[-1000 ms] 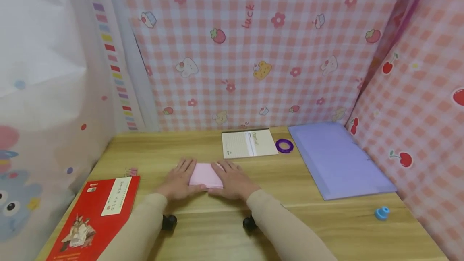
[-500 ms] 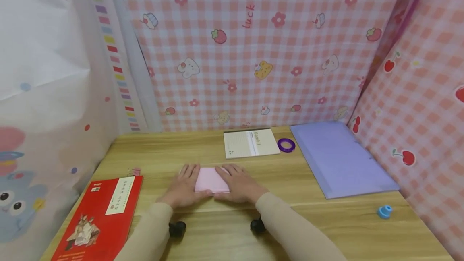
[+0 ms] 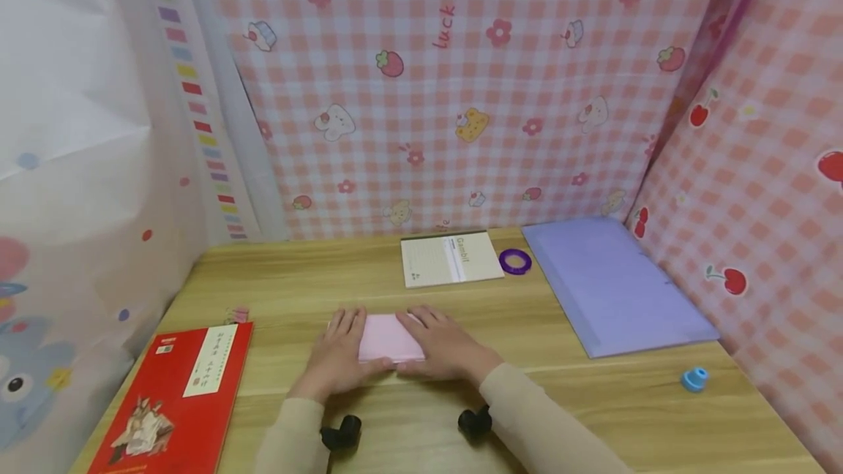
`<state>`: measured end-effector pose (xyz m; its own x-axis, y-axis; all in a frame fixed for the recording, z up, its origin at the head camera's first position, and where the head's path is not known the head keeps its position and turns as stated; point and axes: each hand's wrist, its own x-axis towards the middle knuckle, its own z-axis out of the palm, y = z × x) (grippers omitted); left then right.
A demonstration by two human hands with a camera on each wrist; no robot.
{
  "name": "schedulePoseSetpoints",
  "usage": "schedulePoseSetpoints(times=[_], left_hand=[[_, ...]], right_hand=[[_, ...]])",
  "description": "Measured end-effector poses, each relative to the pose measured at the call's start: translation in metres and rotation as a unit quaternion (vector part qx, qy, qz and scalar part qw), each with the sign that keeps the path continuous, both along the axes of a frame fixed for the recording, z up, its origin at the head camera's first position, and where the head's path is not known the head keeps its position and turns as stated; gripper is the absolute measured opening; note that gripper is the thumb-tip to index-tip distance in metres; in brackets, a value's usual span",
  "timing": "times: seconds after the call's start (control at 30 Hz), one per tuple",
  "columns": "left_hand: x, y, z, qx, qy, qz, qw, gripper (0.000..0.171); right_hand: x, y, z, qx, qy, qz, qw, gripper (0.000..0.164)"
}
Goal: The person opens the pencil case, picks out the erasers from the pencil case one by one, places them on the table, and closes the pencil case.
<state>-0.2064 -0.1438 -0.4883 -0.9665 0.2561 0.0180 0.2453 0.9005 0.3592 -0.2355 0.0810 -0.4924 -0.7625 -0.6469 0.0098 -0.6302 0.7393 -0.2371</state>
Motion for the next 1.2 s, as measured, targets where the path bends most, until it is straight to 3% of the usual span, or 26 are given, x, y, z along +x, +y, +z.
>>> schedulePoseSetpoints(times=[0.27,0.5,0.73,0.93,1.07,1.2], left_hand=[[0.003,0.009,-0.007,0.01,0.041,-0.014,0.999,0.105],[0.004,0.024,-0.009,0.002,0.061,-0.027,0.9978,0.106],[0.002,0.027,-0.008,0.011,0.084,-0.066,0.9942,0.105],[-0.002,0.024,-0.008,0.03,0.075,-0.093,0.9924,0.102],[-0.003,0.022,-0.008,0.033,0.067,-0.09,0.9931,0.103],[-0.004,0.02,-0.008,0.036,0.067,-0.085,0.9935,0.103]], right_hand=[[0.006,0.014,0.0,-0.066,-0.039,-0.008,0.997,0.09],[0.008,0.032,-0.003,-0.095,-0.032,-0.013,0.995,0.09],[0.008,0.049,-0.004,-0.113,-0.031,-0.002,0.993,0.091],[0.011,0.056,-0.005,-0.127,-0.039,-0.005,0.991,0.089],[0.011,0.052,-0.004,-0.114,-0.016,-0.012,0.993,0.089],[0.011,0.042,-0.005,-0.092,0.043,-0.014,0.995,0.091]])
